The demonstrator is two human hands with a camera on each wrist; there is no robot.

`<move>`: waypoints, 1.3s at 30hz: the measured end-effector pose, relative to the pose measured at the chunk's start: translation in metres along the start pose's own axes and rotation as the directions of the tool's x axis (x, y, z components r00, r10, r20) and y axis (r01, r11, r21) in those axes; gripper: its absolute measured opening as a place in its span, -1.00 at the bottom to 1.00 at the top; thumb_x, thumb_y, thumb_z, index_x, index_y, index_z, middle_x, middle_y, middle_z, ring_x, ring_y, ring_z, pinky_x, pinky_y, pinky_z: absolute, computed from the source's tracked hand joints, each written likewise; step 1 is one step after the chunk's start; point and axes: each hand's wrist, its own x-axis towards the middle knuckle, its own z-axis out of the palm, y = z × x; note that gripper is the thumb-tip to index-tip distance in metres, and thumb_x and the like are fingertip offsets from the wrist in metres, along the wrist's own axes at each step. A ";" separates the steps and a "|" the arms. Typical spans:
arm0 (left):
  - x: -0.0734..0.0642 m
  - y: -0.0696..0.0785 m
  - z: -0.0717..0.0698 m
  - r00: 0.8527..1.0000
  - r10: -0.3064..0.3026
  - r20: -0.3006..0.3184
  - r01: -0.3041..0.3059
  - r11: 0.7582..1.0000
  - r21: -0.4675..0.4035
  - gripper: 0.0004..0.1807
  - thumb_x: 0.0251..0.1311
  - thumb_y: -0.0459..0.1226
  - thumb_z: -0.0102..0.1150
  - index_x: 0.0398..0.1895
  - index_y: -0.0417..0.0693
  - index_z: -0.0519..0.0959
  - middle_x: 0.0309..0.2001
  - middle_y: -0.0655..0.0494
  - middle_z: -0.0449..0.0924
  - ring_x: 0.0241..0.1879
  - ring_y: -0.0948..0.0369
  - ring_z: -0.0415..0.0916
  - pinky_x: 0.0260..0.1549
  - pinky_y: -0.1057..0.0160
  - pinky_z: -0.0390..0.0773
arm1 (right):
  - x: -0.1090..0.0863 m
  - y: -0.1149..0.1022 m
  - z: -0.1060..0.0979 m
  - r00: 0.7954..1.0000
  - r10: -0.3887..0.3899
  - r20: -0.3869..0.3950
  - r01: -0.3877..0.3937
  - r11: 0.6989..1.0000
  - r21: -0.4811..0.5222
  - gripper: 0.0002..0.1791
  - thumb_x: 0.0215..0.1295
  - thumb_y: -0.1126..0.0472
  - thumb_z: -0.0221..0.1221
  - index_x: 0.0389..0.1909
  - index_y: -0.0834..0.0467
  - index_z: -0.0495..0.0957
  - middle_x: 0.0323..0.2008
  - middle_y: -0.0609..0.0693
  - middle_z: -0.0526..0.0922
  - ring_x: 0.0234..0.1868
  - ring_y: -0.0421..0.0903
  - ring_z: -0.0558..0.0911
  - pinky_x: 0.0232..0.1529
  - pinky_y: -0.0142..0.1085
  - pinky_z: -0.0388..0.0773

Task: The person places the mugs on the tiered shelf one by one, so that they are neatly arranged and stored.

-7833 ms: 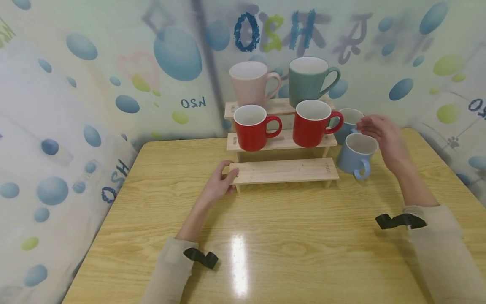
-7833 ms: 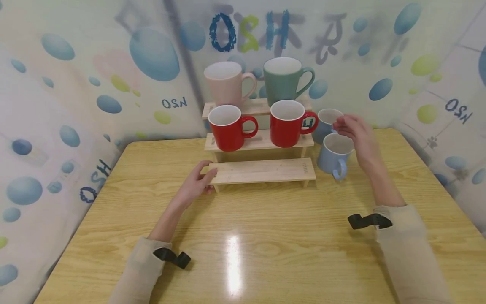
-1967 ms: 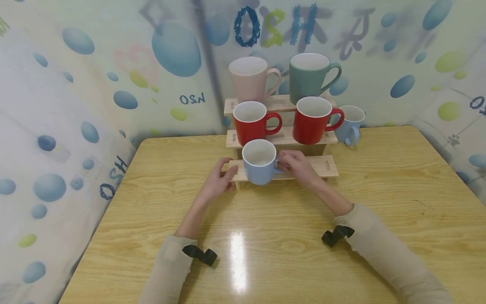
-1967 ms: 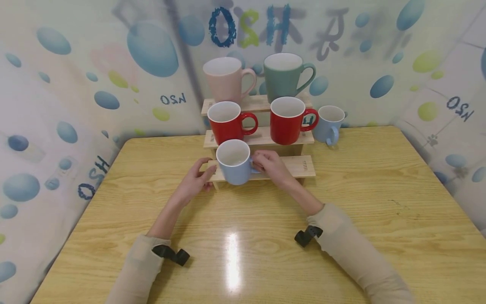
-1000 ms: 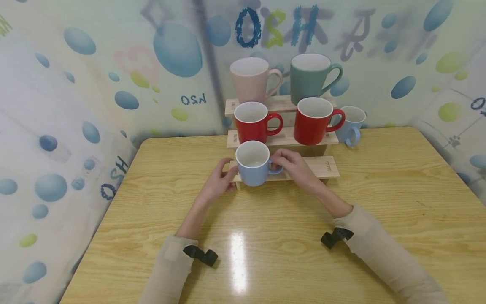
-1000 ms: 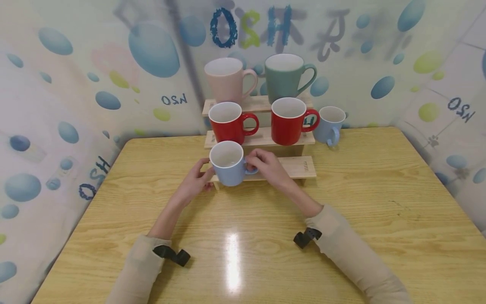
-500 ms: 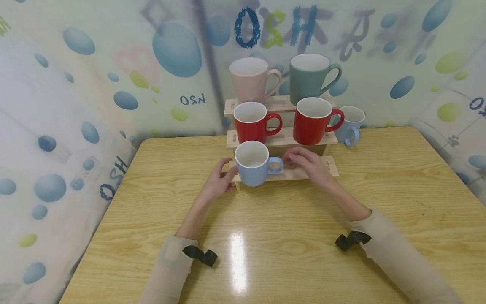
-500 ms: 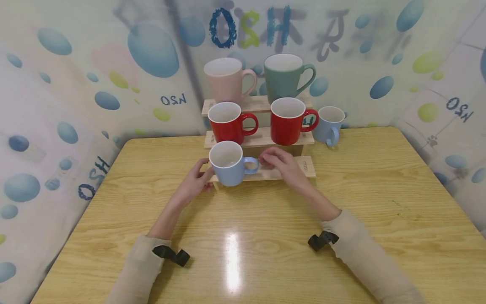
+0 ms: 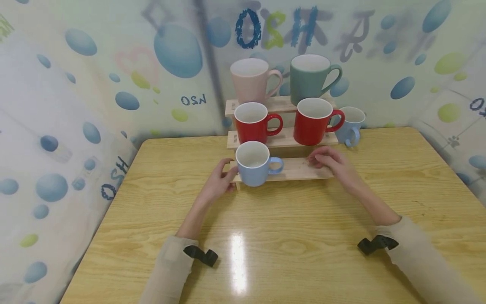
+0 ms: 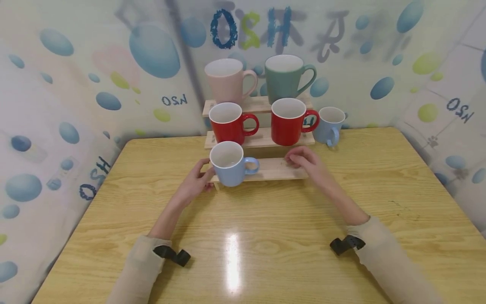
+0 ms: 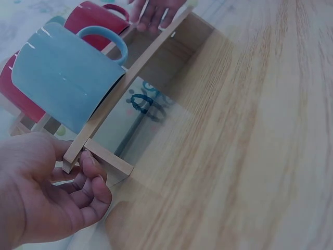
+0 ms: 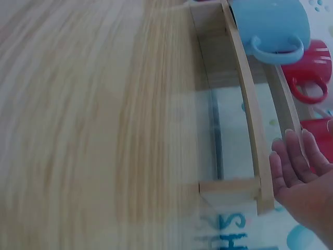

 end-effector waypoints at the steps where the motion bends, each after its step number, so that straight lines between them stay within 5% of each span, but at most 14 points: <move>1: 0.000 0.000 0.000 1.000 0.002 0.001 -0.002 1.000 -0.002 -0.45 0.53 -0.07 0.05 0.47 0.01 0.22 0.07 -0.17 0.56 -0.46 0.21 0.48 -0.42 0.30 0.53 | -0.001 0.001 -0.005 1.000 -0.008 -0.012 0.008 1.000 0.004 -0.69 0.59 0.26 -0.05 0.04 0.49 0.42 -0.08 -0.07 0.66 -0.04 -0.15 0.63 -0.02 -0.42 0.57; 11: -0.001 0.002 0.001 1.000 0.005 -0.004 -0.005 1.000 -0.014 -0.45 0.54 -0.11 0.04 0.48 -0.02 0.21 0.04 -0.17 0.56 -0.50 0.21 0.46 -0.45 0.31 0.51 | -0.013 0.010 -0.059 0.986 -0.022 -0.165 0.042 0.991 0.124 -0.80 0.57 0.30 0.01 -0.05 0.33 0.54 -0.17 -0.06 0.73 -0.12 -0.21 0.69 -0.08 -0.47 0.55; 21: -0.002 0.002 0.000 1.000 -0.006 -0.007 0.006 1.000 0.023 -0.44 0.53 -0.07 0.05 0.48 0.03 0.21 0.07 -0.14 0.56 -0.47 0.19 0.48 -0.42 0.28 0.53 | -0.012 0.025 -0.103 0.935 0.048 -0.352 -0.021 0.996 0.081 -0.88 0.52 0.31 0.08 -0.08 0.24 0.56 -0.25 -0.18 0.73 -0.20 -0.31 0.68 -0.16 -0.55 0.53; 34: -0.002 0.001 0.001 1.000 0.000 -0.009 0.000 1.000 0.006 -0.45 0.54 -0.11 0.04 0.49 -0.02 0.21 0.08 -0.18 0.55 -0.45 0.20 0.49 -0.43 0.30 0.53 | 0.008 0.035 -0.110 0.859 0.181 -0.479 -0.252 0.964 -0.088 -0.84 0.49 0.20 0.09 0.01 0.11 0.47 -0.23 -0.38 0.54 -0.16 -0.42 0.52 -0.14 -0.62 0.47; 39: -0.001 0.001 0.001 1.000 0.005 -0.011 -0.005 1.000 -0.004 -0.45 0.54 -0.12 0.03 0.48 -0.04 0.21 0.08 -0.20 0.55 -0.47 0.21 0.48 -0.44 0.31 0.52 | 0.019 0.038 -0.106 0.847 0.224 -0.482 -0.324 0.936 -0.135 -0.73 0.49 0.15 0.07 0.08 0.21 0.48 -0.19 -0.33 0.49 -0.16 -0.39 0.50 -0.10 -0.53 0.47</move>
